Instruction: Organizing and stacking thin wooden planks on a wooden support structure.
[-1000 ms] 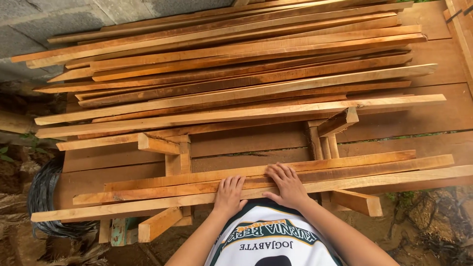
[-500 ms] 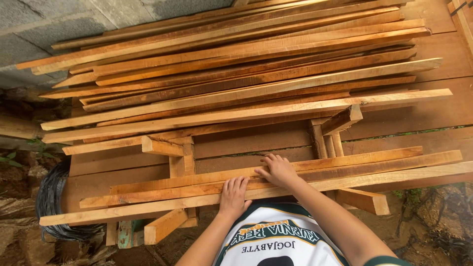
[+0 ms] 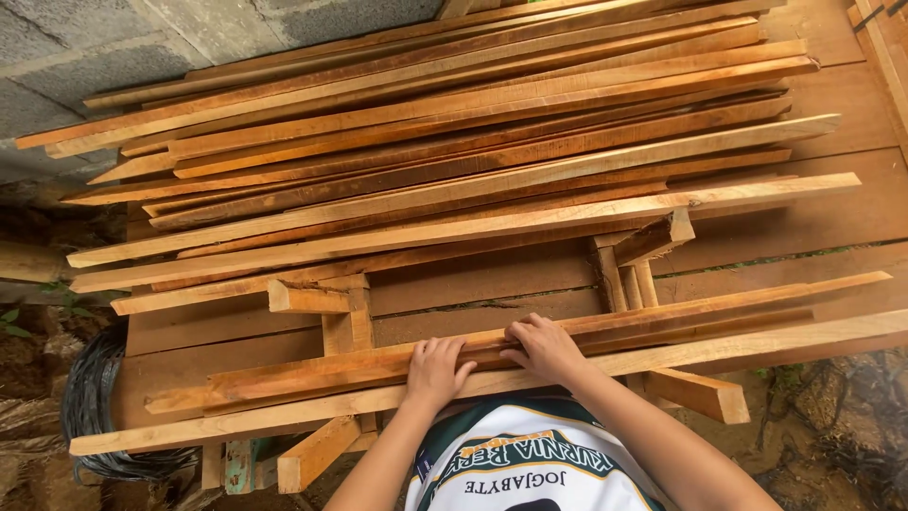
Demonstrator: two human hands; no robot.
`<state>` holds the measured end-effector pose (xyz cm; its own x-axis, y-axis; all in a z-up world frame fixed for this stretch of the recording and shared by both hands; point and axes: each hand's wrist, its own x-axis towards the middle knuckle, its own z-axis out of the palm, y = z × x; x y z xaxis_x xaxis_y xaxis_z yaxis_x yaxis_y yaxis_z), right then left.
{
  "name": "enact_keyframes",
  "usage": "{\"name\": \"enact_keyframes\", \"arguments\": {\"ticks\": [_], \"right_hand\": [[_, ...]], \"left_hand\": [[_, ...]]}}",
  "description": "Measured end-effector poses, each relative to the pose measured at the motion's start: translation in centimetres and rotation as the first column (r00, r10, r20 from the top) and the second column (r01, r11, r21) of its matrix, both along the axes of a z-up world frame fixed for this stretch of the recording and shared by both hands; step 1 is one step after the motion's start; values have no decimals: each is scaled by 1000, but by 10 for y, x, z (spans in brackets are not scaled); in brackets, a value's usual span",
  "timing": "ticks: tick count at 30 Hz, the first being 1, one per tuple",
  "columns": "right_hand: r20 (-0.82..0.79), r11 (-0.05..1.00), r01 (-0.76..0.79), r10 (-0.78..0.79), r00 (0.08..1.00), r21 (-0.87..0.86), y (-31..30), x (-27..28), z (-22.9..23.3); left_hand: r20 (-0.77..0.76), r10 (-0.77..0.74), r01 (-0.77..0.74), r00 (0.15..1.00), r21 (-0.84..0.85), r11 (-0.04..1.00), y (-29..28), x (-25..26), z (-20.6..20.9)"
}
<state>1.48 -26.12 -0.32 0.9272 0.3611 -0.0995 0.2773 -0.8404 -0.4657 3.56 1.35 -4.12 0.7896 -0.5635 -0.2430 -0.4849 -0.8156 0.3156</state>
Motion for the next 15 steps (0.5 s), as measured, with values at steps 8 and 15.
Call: {"name": "enact_keyframes", "arguments": {"ticks": [8, 15], "right_hand": [[-40, 999, 53, -53, 998, -3, 2, 80, 13], [258, 971, 218, -235, 937, 96, -8, 125, -29]], "left_hand": [[-82, 141, -144, 987, -22, 989, -7, 80, -13], [-30, 219, -221, 975, -57, 974, -4, 128, -42]]}}
